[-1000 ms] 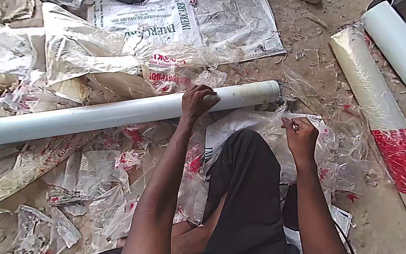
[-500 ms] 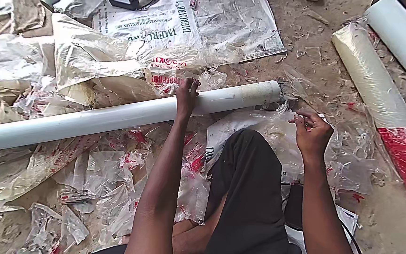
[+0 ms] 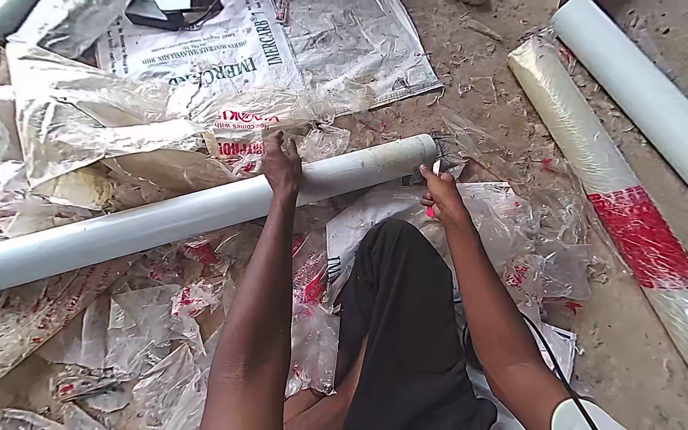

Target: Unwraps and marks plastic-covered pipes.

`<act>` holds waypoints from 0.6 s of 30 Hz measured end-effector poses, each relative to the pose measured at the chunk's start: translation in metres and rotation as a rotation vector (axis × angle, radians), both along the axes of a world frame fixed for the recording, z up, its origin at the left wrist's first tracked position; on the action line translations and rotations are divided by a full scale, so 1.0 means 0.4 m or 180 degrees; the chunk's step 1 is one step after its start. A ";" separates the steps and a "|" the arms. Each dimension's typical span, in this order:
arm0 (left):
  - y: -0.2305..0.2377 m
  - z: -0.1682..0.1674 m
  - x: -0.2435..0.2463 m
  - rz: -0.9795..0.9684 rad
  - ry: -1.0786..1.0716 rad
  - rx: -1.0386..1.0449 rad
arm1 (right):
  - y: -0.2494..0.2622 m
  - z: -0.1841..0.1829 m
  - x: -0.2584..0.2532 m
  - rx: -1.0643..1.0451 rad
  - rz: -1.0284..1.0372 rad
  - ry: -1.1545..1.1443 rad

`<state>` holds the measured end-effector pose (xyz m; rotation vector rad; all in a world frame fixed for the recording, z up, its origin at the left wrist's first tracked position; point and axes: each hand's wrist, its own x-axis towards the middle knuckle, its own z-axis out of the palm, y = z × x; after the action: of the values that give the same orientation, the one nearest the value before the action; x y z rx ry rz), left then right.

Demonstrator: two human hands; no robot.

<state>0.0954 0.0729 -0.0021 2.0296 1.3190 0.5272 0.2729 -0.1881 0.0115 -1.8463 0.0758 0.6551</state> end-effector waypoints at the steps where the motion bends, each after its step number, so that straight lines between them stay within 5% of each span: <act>1: -0.011 0.002 0.008 0.0031 0.0170 -0.0026 | 0.009 -0.020 0.001 0.0009 -0.0060 0.0155; 7: -0.070 -0.033 0.042 0.0086 0.0892 0.0505 | 0.024 -0.125 0.011 0.0558 -0.0138 -0.0268; 13: -0.087 -0.037 0.025 0.0034 0.0913 0.0569 | -0.010 -0.093 -0.020 0.0984 0.0159 -0.0666; 18: -0.107 -0.041 0.018 0.0082 0.0858 0.0664 | -0.037 -0.014 -0.038 -0.0033 0.0894 -0.1799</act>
<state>0.1025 0.0299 -0.0184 2.3219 1.5019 0.4283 0.2577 -0.2028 0.0059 -2.0060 -0.5590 0.2985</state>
